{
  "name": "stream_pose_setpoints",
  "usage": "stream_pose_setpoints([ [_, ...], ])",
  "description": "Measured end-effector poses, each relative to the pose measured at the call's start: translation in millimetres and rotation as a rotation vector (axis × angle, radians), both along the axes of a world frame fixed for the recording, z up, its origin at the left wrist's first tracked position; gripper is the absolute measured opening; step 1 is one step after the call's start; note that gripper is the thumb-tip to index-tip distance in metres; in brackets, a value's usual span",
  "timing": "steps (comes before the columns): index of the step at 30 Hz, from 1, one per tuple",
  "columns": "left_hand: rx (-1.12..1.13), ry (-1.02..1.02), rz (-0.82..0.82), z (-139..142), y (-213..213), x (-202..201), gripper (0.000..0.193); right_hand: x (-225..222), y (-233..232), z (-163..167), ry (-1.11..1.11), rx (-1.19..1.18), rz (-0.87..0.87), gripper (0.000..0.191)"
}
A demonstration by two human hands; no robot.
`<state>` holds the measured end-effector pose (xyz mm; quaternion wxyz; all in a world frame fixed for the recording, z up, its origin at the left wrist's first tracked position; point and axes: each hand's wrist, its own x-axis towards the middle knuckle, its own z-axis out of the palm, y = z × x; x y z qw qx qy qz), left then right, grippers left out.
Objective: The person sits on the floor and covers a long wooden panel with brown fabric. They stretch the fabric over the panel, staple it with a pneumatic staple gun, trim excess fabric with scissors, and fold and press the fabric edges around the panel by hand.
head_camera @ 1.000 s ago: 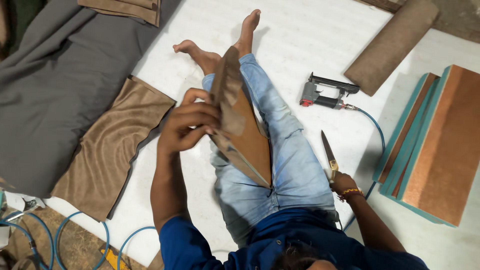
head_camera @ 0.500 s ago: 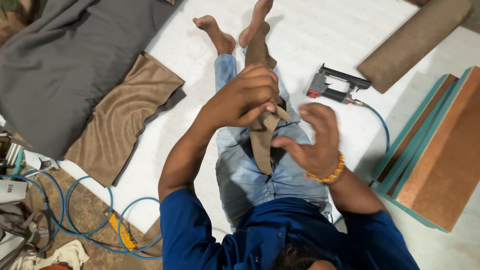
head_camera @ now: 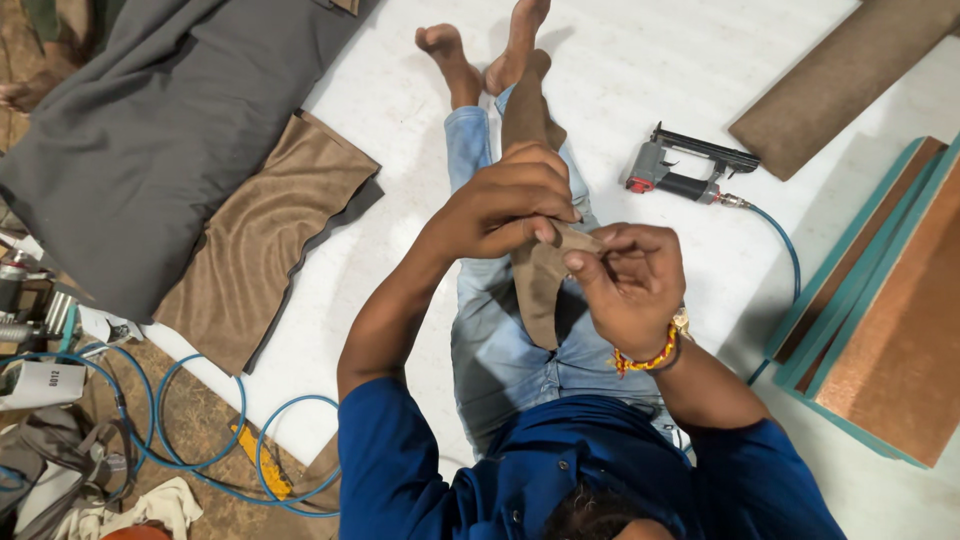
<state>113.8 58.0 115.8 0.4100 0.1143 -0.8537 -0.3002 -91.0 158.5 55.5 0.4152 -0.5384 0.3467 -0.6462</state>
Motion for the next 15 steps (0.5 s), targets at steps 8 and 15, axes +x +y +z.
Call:
stream_pose_setpoints([
  [8, -0.131, -0.081, -0.022, 9, 6, -3, 0.018, 2, 18, 12, -0.048, -0.037, -0.037, 0.026],
  [15, -0.155, -0.113, -0.037, 13, 6, -10, 0.015, -6, 17, 62, 0.648, -0.280, -0.271, 0.055],
])
